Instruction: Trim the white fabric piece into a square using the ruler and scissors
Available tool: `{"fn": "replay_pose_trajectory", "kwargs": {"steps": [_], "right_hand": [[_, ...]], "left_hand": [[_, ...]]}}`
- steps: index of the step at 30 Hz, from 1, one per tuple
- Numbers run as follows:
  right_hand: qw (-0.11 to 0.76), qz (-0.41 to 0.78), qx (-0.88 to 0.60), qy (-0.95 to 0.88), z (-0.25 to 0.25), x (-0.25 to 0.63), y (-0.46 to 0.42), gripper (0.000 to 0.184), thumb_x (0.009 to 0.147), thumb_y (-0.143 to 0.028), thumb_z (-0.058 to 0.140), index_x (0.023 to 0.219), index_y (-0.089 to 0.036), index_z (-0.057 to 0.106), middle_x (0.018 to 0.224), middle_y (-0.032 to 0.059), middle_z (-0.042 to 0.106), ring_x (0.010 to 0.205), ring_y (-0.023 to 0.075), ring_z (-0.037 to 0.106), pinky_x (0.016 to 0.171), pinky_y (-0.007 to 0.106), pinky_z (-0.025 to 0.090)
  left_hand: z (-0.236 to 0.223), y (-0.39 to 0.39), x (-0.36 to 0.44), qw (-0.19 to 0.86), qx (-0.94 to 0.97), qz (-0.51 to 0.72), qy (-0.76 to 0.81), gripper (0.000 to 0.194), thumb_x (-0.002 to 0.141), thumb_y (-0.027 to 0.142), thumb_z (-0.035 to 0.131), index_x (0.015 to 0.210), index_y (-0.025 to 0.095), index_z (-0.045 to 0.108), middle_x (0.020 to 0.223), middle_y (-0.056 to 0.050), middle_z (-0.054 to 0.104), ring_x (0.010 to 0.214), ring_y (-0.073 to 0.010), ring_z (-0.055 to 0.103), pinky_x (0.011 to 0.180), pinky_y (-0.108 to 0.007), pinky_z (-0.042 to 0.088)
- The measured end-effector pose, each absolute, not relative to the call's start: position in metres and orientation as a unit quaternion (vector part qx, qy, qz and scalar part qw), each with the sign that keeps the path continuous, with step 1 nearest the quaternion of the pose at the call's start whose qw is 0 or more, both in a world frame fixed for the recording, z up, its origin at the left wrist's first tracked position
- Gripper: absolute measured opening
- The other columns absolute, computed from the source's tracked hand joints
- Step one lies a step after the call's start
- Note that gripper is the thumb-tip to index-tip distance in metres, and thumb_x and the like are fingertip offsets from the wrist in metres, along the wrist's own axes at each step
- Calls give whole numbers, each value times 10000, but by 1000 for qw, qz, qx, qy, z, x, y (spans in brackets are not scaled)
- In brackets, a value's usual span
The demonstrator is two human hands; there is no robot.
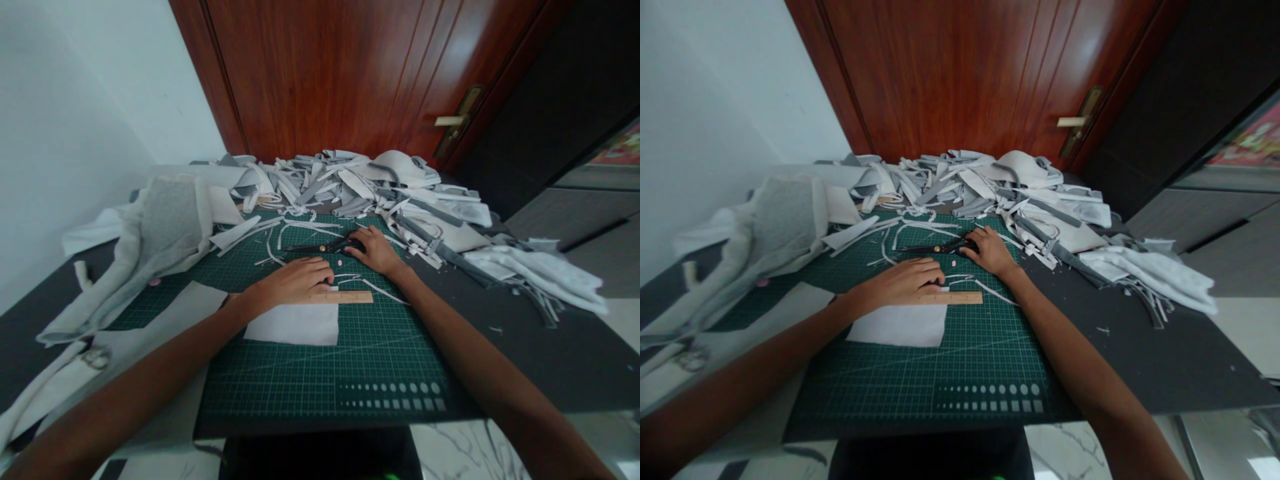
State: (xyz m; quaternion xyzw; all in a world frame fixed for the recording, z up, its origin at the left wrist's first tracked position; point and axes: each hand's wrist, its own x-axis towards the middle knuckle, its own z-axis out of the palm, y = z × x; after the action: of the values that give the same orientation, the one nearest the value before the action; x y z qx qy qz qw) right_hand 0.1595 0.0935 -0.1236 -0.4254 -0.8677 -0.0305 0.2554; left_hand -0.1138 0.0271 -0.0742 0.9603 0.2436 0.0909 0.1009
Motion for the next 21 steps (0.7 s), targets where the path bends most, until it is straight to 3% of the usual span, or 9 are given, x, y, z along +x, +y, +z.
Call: {"fn": "replay_pose_trajectory", "kwargs": {"steps": [4,10,16,21], "right_hand": [[260,-30,-422,-868,-124,159,94,381,1003,-488,583,1123,-148,709,1081,134,712,979,300,547,926,437,452],[259,-24,-424,-868,-123,160,94,399,1005,-513,564,1129,-164,711,1062,131,708,981,304,548,915,444,455],[211,-38,-436,-874,-112,158,91,457,1037,-537,483,1156,-166,722,1089,143,728,1032,314,582,930,463,444],[233,-38,-440,-867,-90,174,87,385,1076,-442,457,1104,-177,734,1100,120,743,1036,270,659,974,474,492]], "left_hand": [[-77,27,-112,163,945,104,263,133,1043,224,567,942,201,651,976,-21,645,958,-188,601,850,-302,431],[-93,32,-111,148,951,108,250,170,1051,204,533,903,190,616,939,-34,614,953,-211,547,879,-333,411],[-98,35,-115,222,932,155,243,171,1044,249,548,899,207,628,925,-13,627,949,-198,559,900,-335,413],[-96,32,-114,252,915,181,256,170,1033,269,579,889,203,643,933,-18,653,966,-195,571,905,-335,419]]}}
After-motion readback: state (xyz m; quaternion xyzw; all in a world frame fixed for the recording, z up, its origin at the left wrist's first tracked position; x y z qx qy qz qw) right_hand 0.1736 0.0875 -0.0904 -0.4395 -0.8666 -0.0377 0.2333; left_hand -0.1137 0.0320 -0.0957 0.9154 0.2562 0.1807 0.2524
